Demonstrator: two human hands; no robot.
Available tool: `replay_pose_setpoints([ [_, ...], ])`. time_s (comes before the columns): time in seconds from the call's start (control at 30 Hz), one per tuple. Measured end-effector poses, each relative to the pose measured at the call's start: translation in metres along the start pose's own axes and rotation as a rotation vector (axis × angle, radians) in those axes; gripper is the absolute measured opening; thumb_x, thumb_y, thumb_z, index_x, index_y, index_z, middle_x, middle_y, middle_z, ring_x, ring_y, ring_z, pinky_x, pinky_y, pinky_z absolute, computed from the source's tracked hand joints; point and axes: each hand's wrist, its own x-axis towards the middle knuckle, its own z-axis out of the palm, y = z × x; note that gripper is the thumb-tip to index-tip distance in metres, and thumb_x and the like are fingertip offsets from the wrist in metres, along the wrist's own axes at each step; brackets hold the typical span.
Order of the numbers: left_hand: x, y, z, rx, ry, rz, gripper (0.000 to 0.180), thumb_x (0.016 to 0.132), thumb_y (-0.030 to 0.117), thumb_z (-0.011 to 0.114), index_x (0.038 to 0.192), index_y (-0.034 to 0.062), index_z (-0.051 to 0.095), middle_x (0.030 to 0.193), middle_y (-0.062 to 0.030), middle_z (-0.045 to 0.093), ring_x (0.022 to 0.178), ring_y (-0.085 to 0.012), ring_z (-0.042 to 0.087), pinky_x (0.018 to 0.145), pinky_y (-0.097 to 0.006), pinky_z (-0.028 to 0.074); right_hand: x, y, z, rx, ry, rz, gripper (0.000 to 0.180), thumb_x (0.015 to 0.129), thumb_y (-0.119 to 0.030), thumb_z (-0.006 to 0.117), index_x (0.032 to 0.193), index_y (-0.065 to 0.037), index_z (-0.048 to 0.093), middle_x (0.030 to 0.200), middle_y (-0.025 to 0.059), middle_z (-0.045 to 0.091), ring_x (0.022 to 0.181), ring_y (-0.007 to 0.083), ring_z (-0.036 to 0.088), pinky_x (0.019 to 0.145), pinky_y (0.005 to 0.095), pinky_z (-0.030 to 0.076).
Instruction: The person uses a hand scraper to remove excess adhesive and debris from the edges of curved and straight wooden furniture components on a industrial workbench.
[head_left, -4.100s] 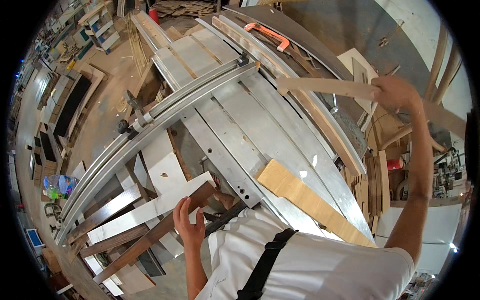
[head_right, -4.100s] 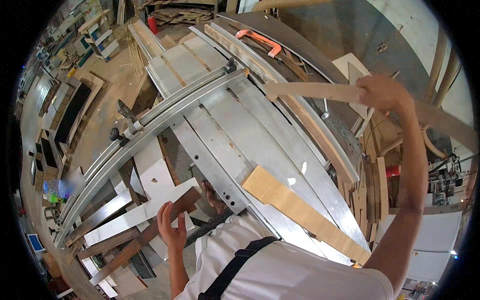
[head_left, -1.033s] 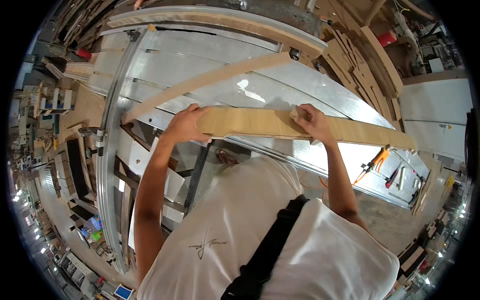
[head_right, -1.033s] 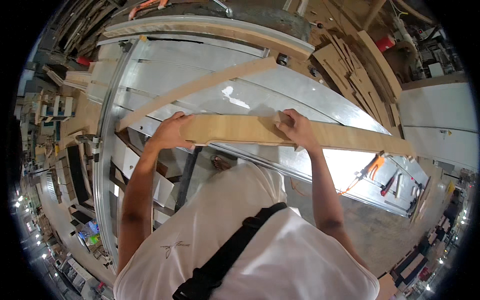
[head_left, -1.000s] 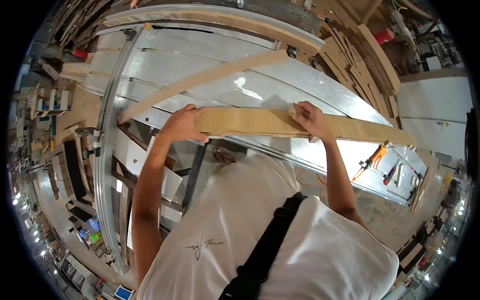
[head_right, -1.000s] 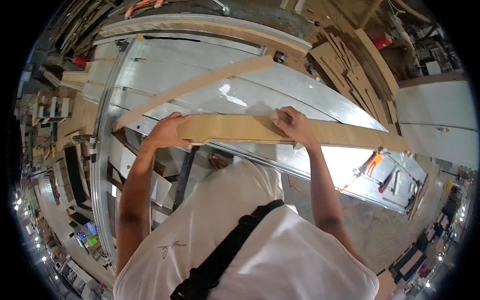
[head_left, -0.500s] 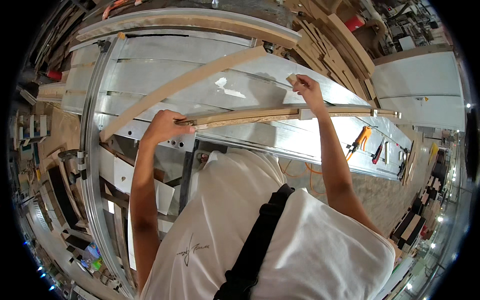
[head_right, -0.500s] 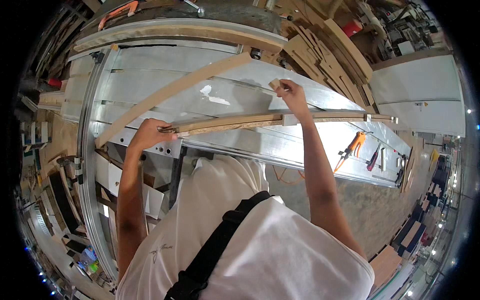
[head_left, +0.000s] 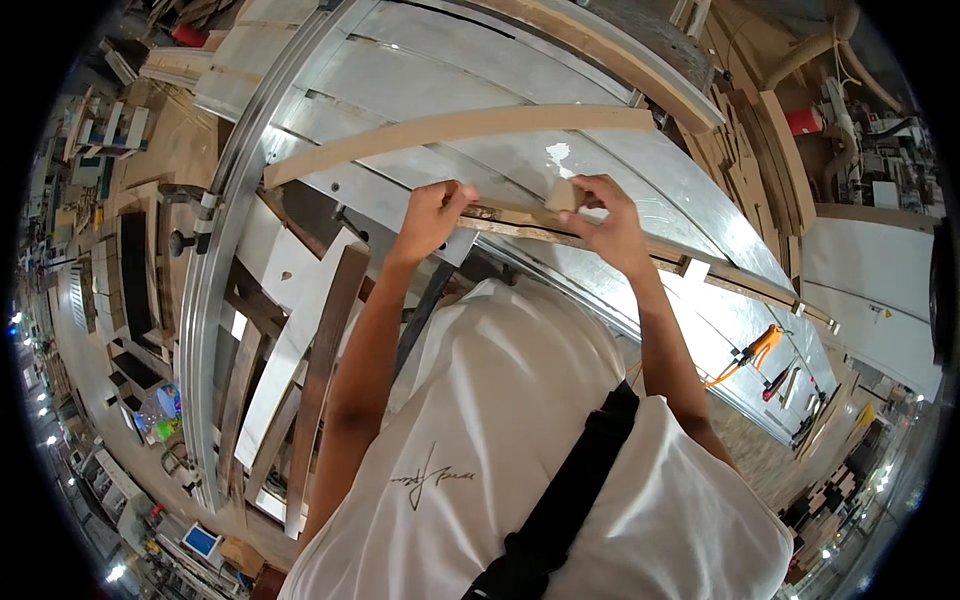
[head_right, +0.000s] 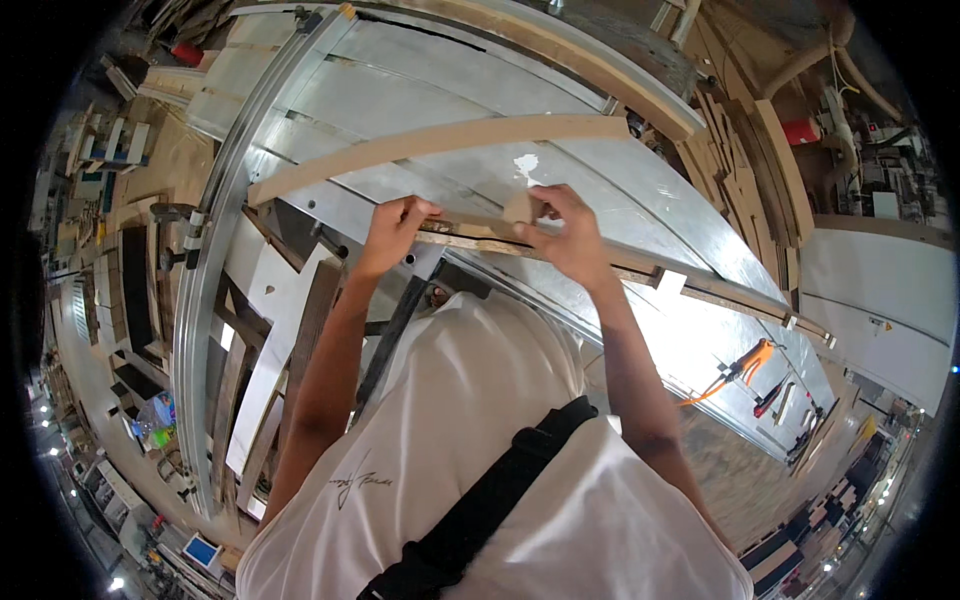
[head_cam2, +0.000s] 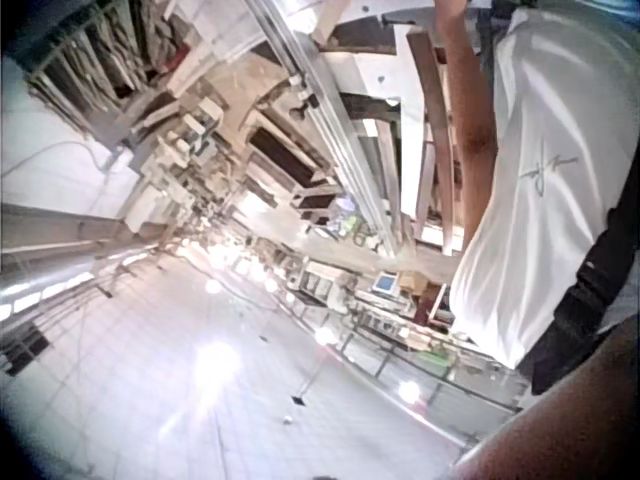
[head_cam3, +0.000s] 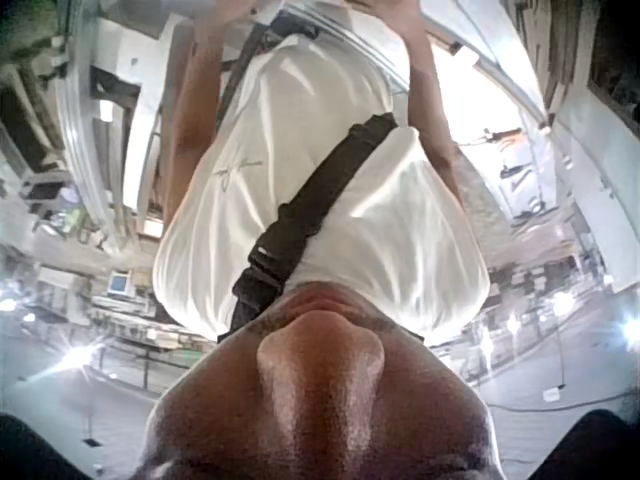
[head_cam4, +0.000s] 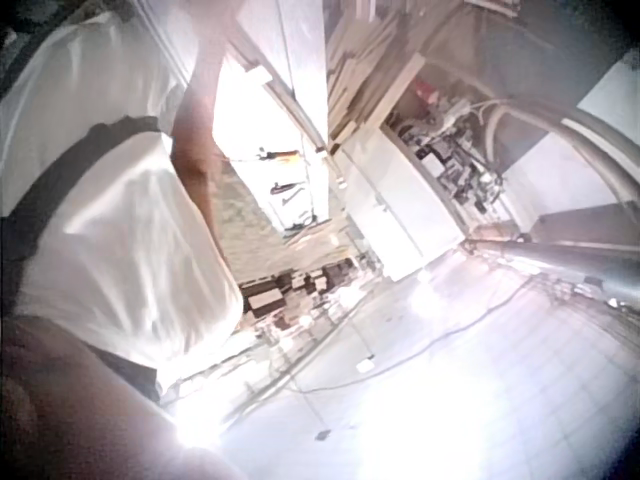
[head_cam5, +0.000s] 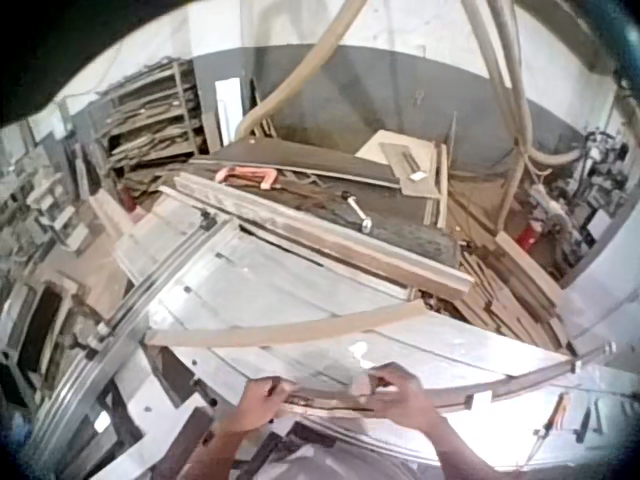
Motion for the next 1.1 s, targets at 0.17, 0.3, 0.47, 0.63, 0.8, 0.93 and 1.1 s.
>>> replay_pose_setpoints([
  [0.17, 0.007, 0.012, 0.009, -0.144, 0.105, -0.101, 0.058, 0.111, 0.038, 0.046, 0.088, -0.0057, 0.076, 0.080, -0.0125, 0.075, 0.075, -0.0164, 0.066, 0.077, -0.031, 0.052, 0.011, -0.014, 0.025, 0.027, -0.031, 0.024, 0.049, 0.080, -0.011, 0.084, 0.124, 0.000, 0.064, 0.115, 0.0131, 0.068, 0.097, 0.0204, 0.068, 0.084, 0.0342, 0.055],
  [0.3, 0.018, 0.027, 0.008, -0.181, 0.168, -0.082, 0.059, 0.109, 0.042, 0.050, 0.085, -0.0066, 0.075, 0.071, -0.0107, 0.071, 0.068, -0.0151, 0.060, 0.070, -0.032, 0.049, 0.005, -0.001, 0.028, 0.076, -0.062, 0.198, 0.051, 0.084, -0.006, 0.080, 0.130, -0.001, 0.061, 0.117, 0.0116, 0.068, 0.098, 0.0180, 0.067, 0.086, 0.0319, 0.056],
  [0.47, 0.020, 0.022, 0.015, -0.193, 0.275, -0.054, 0.060, 0.108, 0.044, 0.052, 0.082, -0.0050, 0.074, 0.070, -0.0076, 0.069, 0.063, -0.0107, 0.057, 0.062, -0.030, 0.047, 0.004, 0.002, 0.031, 0.107, -0.014, 0.083, 0.049, 0.082, -0.004, 0.079, 0.128, -0.001, 0.064, 0.117, 0.0139, 0.066, 0.096, 0.0198, 0.068, 0.081, 0.0323, 0.057],
  [0.63, 0.020, 0.005, 0.024, -0.506, 0.353, -0.203, 0.061, 0.108, 0.046, 0.051, 0.076, -0.0026, 0.071, 0.068, -0.0056, 0.068, 0.062, -0.0088, 0.057, 0.058, -0.027, 0.045, 0.013, -0.004, 0.031, 0.076, -0.117, -0.001, 0.054, 0.079, 0.000, 0.079, 0.130, -0.003, 0.063, 0.120, 0.0135, 0.065, 0.106, 0.0239, 0.065, 0.090, 0.0359, 0.055],
  [0.8, 0.020, 0.015, 0.023, -0.646, 0.337, -0.218, 0.063, 0.108, 0.048, 0.049, 0.078, -0.0027, 0.072, 0.070, -0.0058, 0.067, 0.061, -0.0098, 0.058, 0.059, -0.026, 0.046, 0.038, -0.038, 0.046, -0.030, -0.354, -0.190, 0.056, 0.081, 0.007, 0.072, 0.134, -0.009, 0.064, 0.140, 0.0151, 0.059, 0.122, 0.0313, 0.061, 0.102, 0.0384, 0.050],
  [0.93, 0.024, 0.010, 0.022, -0.660, 0.326, -0.213, 0.067, 0.109, 0.050, 0.047, 0.079, -0.0045, 0.072, 0.069, -0.0054, 0.067, 0.061, -0.0095, 0.057, 0.058, -0.027, 0.045, 0.043, -0.031, 0.062, -0.138, -0.397, -0.301, 0.061, 0.081, 0.007, 0.070, 0.138, -0.011, 0.061, 0.138, 0.0163, 0.058, 0.122, 0.0321, 0.060, 0.103, 0.0404, 0.050],
  [1.1, 0.020, 0.015, 0.021, -0.626, 0.349, -0.216, 0.067, 0.109, 0.050, 0.047, 0.079, -0.0043, 0.072, 0.071, -0.0054, 0.068, 0.063, -0.0099, 0.059, 0.060, -0.027, 0.047, 0.032, -0.047, 0.065, -0.254, -0.219, -0.241, 0.066, 0.079, -0.003, 0.077, 0.141, -0.008, 0.056, 0.129, 0.0187, 0.062, 0.120, 0.0327, 0.061, 0.098, 0.0416, 0.052],
])
